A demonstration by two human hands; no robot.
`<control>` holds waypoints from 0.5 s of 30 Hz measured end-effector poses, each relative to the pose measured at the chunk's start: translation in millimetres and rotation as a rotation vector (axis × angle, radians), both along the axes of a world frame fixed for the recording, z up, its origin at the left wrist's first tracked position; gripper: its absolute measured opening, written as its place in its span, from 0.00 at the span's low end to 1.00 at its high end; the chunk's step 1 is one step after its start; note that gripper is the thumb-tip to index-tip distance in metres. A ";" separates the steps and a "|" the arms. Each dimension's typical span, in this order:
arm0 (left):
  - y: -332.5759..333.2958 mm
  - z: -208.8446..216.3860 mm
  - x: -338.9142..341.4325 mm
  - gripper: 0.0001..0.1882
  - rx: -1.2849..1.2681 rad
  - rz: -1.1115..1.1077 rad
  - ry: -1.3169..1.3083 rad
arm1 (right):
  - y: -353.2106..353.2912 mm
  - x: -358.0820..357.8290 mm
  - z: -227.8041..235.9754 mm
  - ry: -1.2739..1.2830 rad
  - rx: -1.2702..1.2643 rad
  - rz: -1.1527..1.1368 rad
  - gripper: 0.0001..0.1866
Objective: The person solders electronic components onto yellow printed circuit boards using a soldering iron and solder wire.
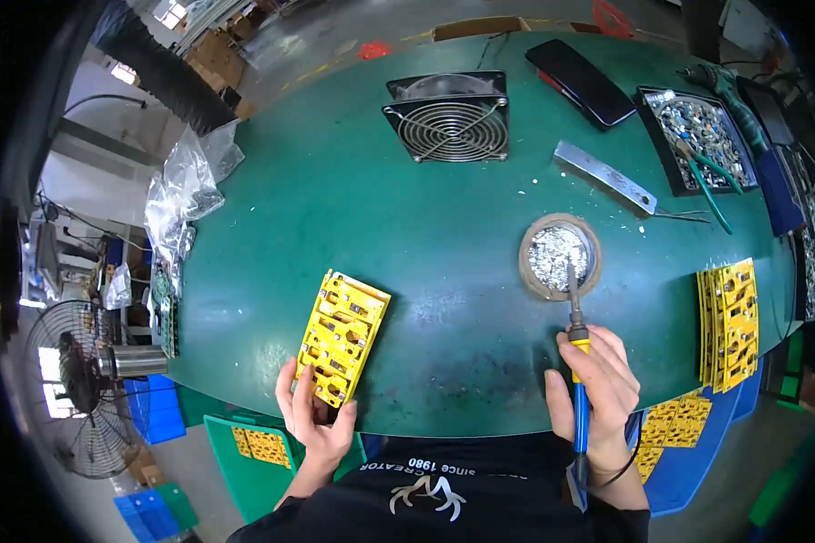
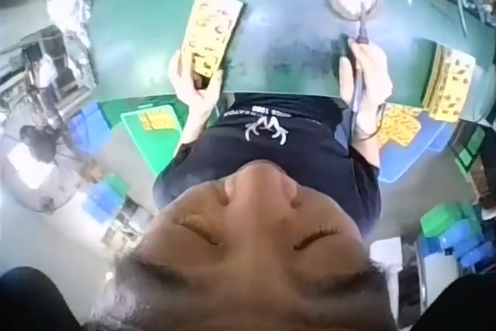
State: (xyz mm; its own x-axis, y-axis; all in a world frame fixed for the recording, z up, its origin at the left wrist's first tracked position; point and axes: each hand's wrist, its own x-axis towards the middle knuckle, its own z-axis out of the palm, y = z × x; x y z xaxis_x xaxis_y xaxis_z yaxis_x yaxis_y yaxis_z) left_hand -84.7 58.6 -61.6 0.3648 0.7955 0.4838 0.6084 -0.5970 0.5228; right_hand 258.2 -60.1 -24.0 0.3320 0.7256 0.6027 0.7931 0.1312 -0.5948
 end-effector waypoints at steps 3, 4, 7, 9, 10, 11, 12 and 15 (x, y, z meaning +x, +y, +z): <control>9.3 -6.3 2.5 0.41 0.110 -0.017 -0.072 | 0.0 0.9 2.2 0.047 -0.021 0.013 0.16; 13.1 -8.4 3.1 0.41 0.170 -0.003 -0.071 | -0.6 1.4 2.2 0.036 0.001 0.023 0.16; 5.6 -8.1 1.4 0.41 0.061 0.058 -0.156 | -4.2 3.3 -0.4 0.061 0.023 0.056 0.17; 6.9 -8.9 3.0 0.41 0.119 0.082 -0.155 | -7.1 3.7 -3.5 0.085 0.029 0.070 0.17; 6.4 -8.6 4.7 0.41 0.137 0.082 -0.202 | -8.7 4.7 -4.6 0.104 0.011 0.067 0.17; -3.7 -2.6 2.7 0.42 0.054 0.153 -0.175 | -10.2 4.7 -5.2 0.107 0.009 0.069 0.17; -7.6 -0.2 5.9 0.42 0.119 0.191 -0.115 | -11.2 5.7 -5.8 0.099 0.033 0.100 0.17; -26.8 9.7 22.6 0.41 0.137 0.176 -0.236 | -12.1 5.1 -5.1 0.159 0.027 0.130 0.17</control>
State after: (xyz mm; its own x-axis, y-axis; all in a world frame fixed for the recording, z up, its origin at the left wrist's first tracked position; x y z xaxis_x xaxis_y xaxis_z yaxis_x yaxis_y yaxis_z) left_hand -62.2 31.8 -51.9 0.0920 0.7581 0.6456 0.5801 -0.5677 0.5841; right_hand 263.2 -72.2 -29.1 0.3292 0.7531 0.5696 0.6649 0.2435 -0.7062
